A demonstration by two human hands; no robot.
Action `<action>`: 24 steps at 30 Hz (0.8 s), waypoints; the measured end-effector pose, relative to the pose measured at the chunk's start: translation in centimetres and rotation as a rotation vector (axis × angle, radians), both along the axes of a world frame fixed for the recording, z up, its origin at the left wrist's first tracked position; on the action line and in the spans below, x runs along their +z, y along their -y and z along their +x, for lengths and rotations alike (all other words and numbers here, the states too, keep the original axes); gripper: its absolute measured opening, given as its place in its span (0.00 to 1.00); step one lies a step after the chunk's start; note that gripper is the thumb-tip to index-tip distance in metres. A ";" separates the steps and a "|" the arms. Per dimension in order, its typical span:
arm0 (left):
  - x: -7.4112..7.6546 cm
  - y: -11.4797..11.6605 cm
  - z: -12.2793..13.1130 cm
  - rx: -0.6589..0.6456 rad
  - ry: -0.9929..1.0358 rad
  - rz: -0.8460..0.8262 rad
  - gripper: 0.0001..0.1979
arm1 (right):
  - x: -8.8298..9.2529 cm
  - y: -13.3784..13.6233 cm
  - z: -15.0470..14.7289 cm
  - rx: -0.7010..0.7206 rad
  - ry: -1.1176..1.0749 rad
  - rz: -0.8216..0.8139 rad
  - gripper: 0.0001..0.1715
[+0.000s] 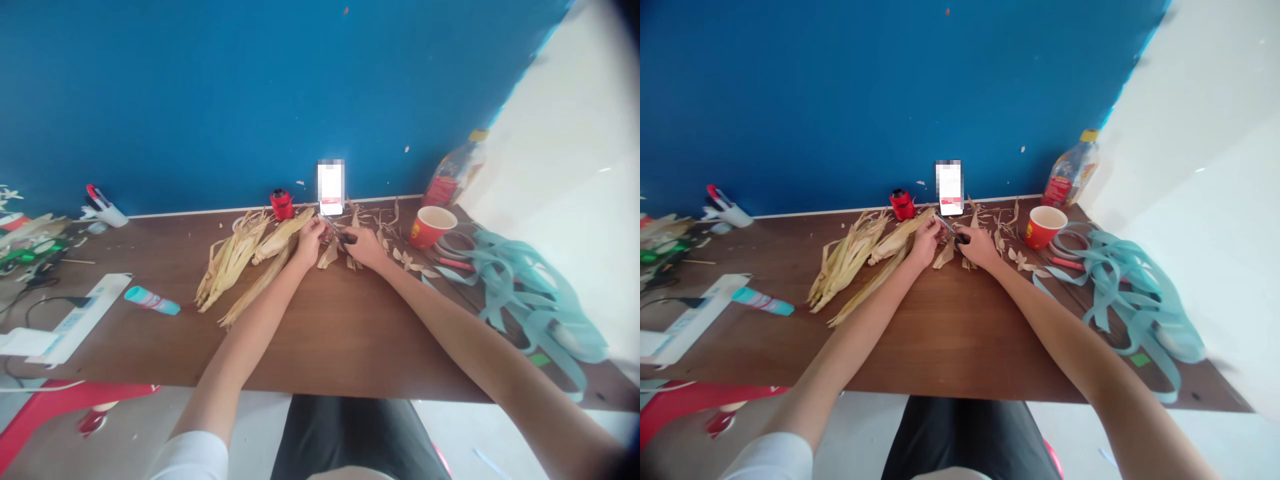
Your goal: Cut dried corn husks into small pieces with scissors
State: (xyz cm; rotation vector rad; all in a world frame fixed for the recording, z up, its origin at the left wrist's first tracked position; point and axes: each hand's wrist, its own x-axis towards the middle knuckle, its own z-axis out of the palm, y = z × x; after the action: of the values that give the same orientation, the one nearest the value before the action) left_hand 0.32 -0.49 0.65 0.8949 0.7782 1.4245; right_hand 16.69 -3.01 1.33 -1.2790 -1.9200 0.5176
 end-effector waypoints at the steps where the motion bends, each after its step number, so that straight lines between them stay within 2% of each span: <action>1: -0.1 0.0 0.0 0.000 0.007 0.002 0.07 | 0.0 0.0 0.0 -0.009 0.017 -0.006 0.14; 9: -0.1 -0.2 0.0 0.013 0.017 -0.011 0.07 | -0.4 -0.3 0.0 -0.058 0.085 -0.001 0.18; 15: 0.1 -0.1 0.1 0.009 0.028 -0.007 0.08 | -0.5 -0.3 -0.1 -0.080 0.104 0.020 0.15; 24: -0.2 -0.2 0.1 0.027 0.026 0.012 0.07 | -0.3 -0.1 -0.1 -0.143 0.155 0.015 0.17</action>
State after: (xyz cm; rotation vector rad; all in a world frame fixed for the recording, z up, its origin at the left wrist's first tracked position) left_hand 0.37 -0.26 0.47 0.8759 0.7652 1.4629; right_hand 16.60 -2.88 1.06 -1.4707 -1.9360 0.3388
